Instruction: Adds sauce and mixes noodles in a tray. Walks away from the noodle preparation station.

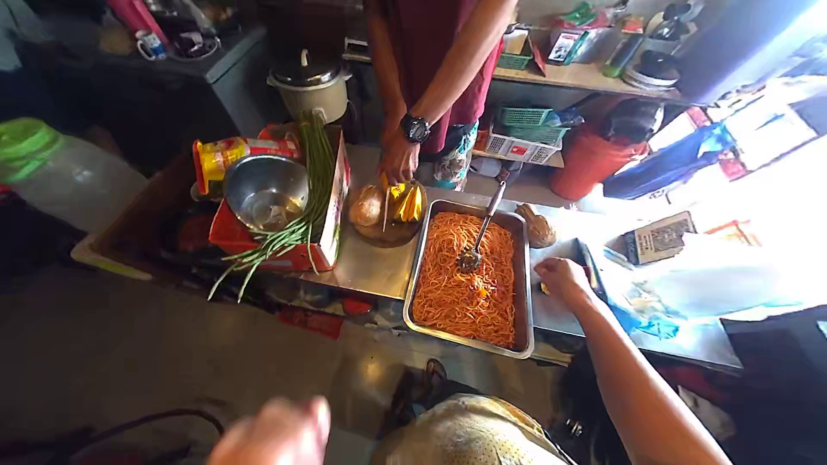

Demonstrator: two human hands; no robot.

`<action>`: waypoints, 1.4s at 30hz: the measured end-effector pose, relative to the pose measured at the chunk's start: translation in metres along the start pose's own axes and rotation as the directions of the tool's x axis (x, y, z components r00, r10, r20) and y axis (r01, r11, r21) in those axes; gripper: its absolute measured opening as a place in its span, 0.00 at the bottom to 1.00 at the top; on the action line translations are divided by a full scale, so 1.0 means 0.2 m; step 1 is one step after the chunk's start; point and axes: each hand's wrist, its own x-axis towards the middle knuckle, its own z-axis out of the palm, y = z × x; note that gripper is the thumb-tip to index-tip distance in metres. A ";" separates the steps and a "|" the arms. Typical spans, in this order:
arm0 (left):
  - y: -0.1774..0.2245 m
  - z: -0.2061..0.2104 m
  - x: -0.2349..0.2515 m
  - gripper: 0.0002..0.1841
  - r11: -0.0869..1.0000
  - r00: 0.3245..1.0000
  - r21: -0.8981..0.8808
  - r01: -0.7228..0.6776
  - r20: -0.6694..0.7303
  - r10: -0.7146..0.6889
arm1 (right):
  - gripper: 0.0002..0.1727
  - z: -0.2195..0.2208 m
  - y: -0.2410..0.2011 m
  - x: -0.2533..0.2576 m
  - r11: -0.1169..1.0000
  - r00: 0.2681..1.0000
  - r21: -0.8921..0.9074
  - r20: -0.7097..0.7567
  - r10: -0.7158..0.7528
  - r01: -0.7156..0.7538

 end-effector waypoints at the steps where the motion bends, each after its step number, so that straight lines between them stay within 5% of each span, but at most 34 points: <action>1: -0.21 -0.04 0.04 0.32 0.994 0.998 0.100 0.053 0.011 -0.054 | 0.17 -0.02 -0.05 0.03 0.999 0.999 -0.006 -0.028 -0.036 0.035; 4: -0.80 -0.08 0.09 0.18 0.841 0.929 0.412 0.351 -0.039 -0.369 | 0.11 -0.02 -0.16 0.21 0.956 0.941 -0.061 -0.168 -0.294 0.288; 6: -1.03 -0.01 0.13 0.17 0.724 0.854 0.483 0.491 -0.104 -0.510 | 0.16 0.00 -0.23 0.41 0.877 0.850 -0.158 -0.219 -0.479 0.454; 10: -1.26 0.09 0.23 0.16 0.662 0.827 0.523 0.537 -0.171 -0.535 | 0.34 0.00 -0.37 0.78 0.749 0.806 -0.366 0.001 -0.593 0.552; 15: -1.42 0.11 0.32 0.15 0.540 0.826 0.654 0.530 -0.254 -0.503 | 0.14 -0.02 -0.40 1.07 0.475 0.636 -0.494 0.229 -0.737 0.728; 18: -1.50 0.10 0.29 0.16 0.506 0.793 0.646 0.572 -0.278 -0.542 | 0.18 -0.19 -0.35 0.96 0.383 0.548 -0.469 0.288 -0.785 0.795; 24: -1.64 0.14 0.27 0.16 0.587 0.834 0.602 0.542 -0.299 -0.464 | 0.18 -0.49 -0.02 0.32 0.681 0.774 -0.377 0.216 -0.595 0.628; 30: -1.65 0.22 0.32 0.14 0.561 0.853 0.650 0.513 -0.314 -0.416 | 0.28 -0.22 0.10 0.13 0.851 0.858 -0.142 0.186 -0.479 0.506; 36: -1.67 0.25 0.29 0.14 0.580 0.853 0.626 0.521 -0.353 -0.384 | 0.29 0.01 0.20 -0.22 0.865 0.846 -0.066 0.262 -0.465 0.497; 42: -1.67 0.21 0.28 0.16 0.631 0.845 0.563 0.534 -0.329 -0.422 | 0.26 -0.09 0.39 -0.55 0.862 0.866 -0.089 0.048 -0.497 0.499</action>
